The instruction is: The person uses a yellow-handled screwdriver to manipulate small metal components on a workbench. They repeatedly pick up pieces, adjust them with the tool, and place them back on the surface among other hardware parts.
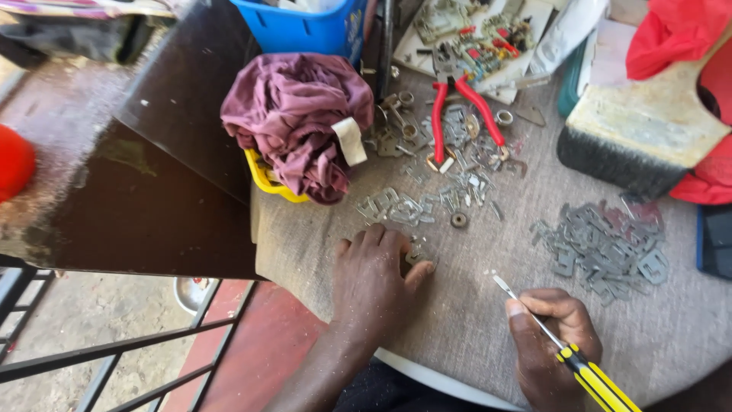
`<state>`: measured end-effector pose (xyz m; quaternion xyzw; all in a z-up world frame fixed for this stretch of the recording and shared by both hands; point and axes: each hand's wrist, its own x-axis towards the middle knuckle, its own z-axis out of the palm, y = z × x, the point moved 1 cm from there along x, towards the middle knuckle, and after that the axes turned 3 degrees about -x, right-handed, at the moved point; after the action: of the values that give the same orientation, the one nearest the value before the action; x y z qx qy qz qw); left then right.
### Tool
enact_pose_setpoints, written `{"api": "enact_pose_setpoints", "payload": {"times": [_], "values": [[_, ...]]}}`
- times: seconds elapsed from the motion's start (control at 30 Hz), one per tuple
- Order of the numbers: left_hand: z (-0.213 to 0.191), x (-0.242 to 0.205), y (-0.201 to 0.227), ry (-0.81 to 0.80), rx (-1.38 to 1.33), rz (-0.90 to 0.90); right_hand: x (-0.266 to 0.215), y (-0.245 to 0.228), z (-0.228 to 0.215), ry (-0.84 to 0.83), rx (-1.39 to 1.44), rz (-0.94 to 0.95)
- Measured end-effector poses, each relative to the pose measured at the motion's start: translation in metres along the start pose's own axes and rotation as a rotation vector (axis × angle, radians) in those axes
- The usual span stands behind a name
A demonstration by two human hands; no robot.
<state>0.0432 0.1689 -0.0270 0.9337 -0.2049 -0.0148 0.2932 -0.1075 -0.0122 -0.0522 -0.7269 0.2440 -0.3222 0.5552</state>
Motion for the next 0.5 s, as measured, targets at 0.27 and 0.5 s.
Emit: {"api": "enact_pose_setpoints", "payload": {"times": [0.27, 0.5], "values": [[-0.009, -0.012, -0.001, 0.017, -0.059, 0.145, 0.005, 0.001, -0.002, -0.11, 0.008, -0.018], [-0.017, 0.002, -0.01, -0.152, -0.211, 0.137, 0.005, 0.003, -0.002, -0.119, 0.014, -0.042]]}}
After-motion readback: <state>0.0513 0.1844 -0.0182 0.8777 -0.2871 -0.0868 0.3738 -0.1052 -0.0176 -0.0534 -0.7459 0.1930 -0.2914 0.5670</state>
